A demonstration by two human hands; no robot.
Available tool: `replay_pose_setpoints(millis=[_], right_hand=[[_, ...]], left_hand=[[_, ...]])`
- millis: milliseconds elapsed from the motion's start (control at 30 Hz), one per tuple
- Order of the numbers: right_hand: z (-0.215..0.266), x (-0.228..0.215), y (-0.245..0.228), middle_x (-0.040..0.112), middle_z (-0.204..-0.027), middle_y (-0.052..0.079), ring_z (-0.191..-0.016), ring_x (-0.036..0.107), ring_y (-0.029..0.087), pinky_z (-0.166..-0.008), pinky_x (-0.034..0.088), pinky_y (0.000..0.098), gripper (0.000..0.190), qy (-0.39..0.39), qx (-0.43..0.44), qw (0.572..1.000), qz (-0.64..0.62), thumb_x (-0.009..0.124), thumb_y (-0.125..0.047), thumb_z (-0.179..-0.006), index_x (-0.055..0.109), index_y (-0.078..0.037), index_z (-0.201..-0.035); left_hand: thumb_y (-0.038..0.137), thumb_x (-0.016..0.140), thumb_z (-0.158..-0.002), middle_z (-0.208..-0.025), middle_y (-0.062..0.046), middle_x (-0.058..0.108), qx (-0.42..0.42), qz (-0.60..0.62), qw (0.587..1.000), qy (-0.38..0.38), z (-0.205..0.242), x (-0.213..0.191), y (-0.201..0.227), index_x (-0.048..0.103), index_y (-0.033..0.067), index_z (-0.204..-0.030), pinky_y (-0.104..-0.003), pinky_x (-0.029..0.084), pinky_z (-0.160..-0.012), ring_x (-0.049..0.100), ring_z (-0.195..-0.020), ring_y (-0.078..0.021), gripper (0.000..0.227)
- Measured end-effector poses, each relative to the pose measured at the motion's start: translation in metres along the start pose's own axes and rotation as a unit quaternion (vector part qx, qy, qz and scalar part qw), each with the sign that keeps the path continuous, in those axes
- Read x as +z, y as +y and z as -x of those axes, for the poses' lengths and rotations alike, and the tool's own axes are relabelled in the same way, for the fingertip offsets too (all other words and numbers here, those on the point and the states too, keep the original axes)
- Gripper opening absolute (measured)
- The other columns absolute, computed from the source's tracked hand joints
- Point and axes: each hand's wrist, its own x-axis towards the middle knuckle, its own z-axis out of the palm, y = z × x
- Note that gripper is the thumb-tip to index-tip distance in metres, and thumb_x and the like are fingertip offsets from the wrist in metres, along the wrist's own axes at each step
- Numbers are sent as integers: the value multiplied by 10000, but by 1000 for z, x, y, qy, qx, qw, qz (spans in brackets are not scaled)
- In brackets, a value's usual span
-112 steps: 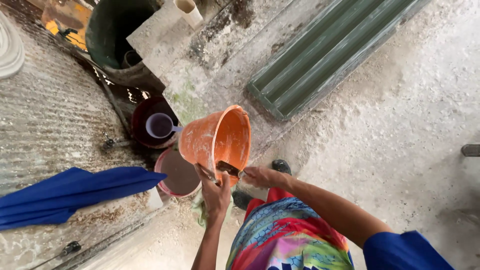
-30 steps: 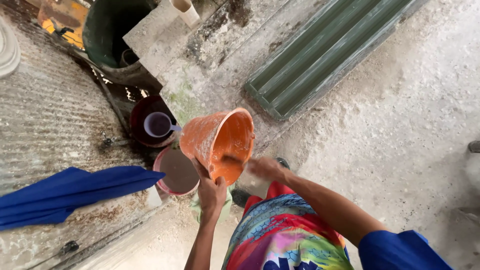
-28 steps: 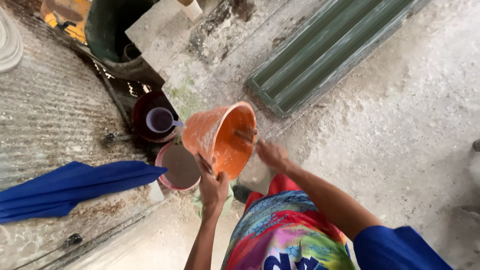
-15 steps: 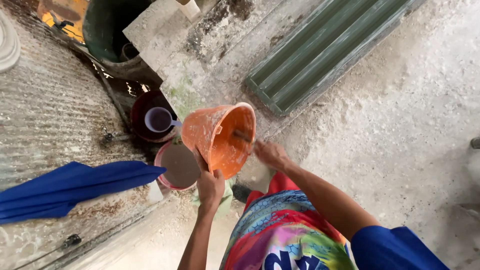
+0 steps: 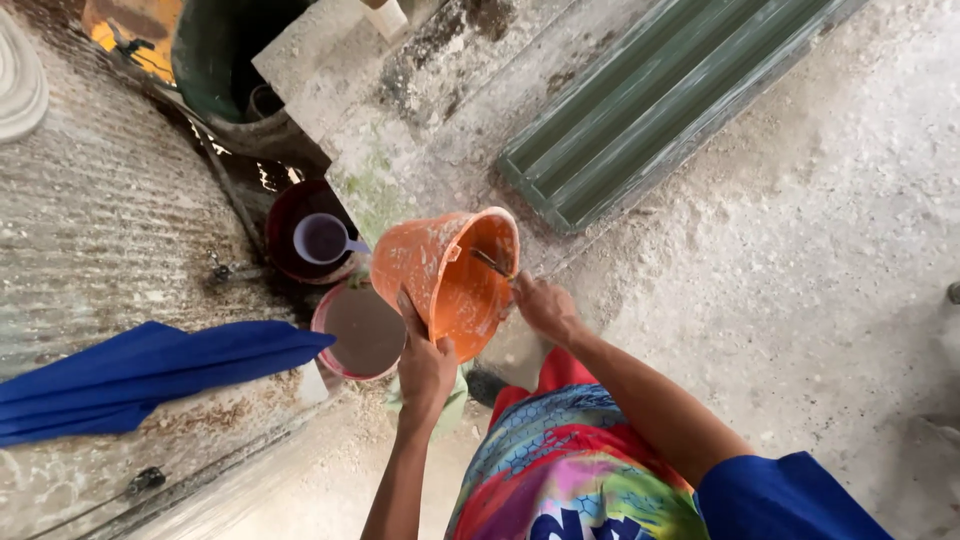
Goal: The person scrapes residue from the inside of a plastic bucket with a spatula and brush, then rinses it with water.
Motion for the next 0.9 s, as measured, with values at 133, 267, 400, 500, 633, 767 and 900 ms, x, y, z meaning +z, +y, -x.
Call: replay_pose_setpoints(millis=[133,267,400,500,633,767,900], right_hand=[[1,6,5,759,-932,148,-770,743,358,-635,582,501,330,-42,-191,978,-68,516,-448,-1014,675,-200,-1164],[16,-53,-39,759,-942,130,-786,755,334,-668,593,484,358,-73,-118,990,-39,480,-434,-1044,624,-202,-1275],[-19,10,-10,733,-1017,141,-827,738,354,-671,577,507,375,8,-46,999,23,444,-415,-1069,565,-163,-1319],[-20,16,-8,735,-999,150,-849,745,337,-686,580,485,345,-80,-152,985,-35,519,-403,-1023,595,-130,-1221],[8,-32,-24,734,-930,92,-858,744,306,-699,564,452,289,-74,-76,994,-2,488,-399,-1036,657,-186,-1135],[-22,46,39,667,-870,142,-657,703,341,-505,565,444,243,49,-224,971,73,499,-312,-983,615,-111,-1054],[3,24,34,613,-853,104,-685,644,292,-528,534,413,258,-210,-202,951,-100,489,-370,-1058,569,-127,-1089]], left_hand=[[103,556,-884,-1460,-357,468,18,5,1000,6,-5,8,-9,-78,206,-1623,-569,512,-961,594,-1158,-540,980],[92,562,-872,-1470,-383,440,35,7,999,13,-3,3,-6,-75,195,-1620,-565,522,-950,584,-1151,-555,988],[136,586,-878,-1452,-372,453,-22,-27,999,-11,-4,10,-12,-106,203,-1615,-560,528,-960,604,-1135,-540,1012],[103,555,-878,-1417,-396,486,29,-15,999,18,-10,12,-17,-86,185,-1633,-564,542,-941,603,-1139,-550,994],[124,578,-883,-1406,-396,484,16,-23,1000,-5,-1,2,-9,-100,178,-1628,-551,565,-903,619,-1103,-547,1009],[151,599,-899,-1355,-394,522,29,-13,1000,-1,-6,6,-11,-94,166,-1633,-569,570,-854,644,-1053,-543,1009],[188,624,-906,-1303,-399,539,15,-72,997,-8,-14,18,-23,-107,143,-1617,-581,568,-829,651,-1009,-549,1021]])
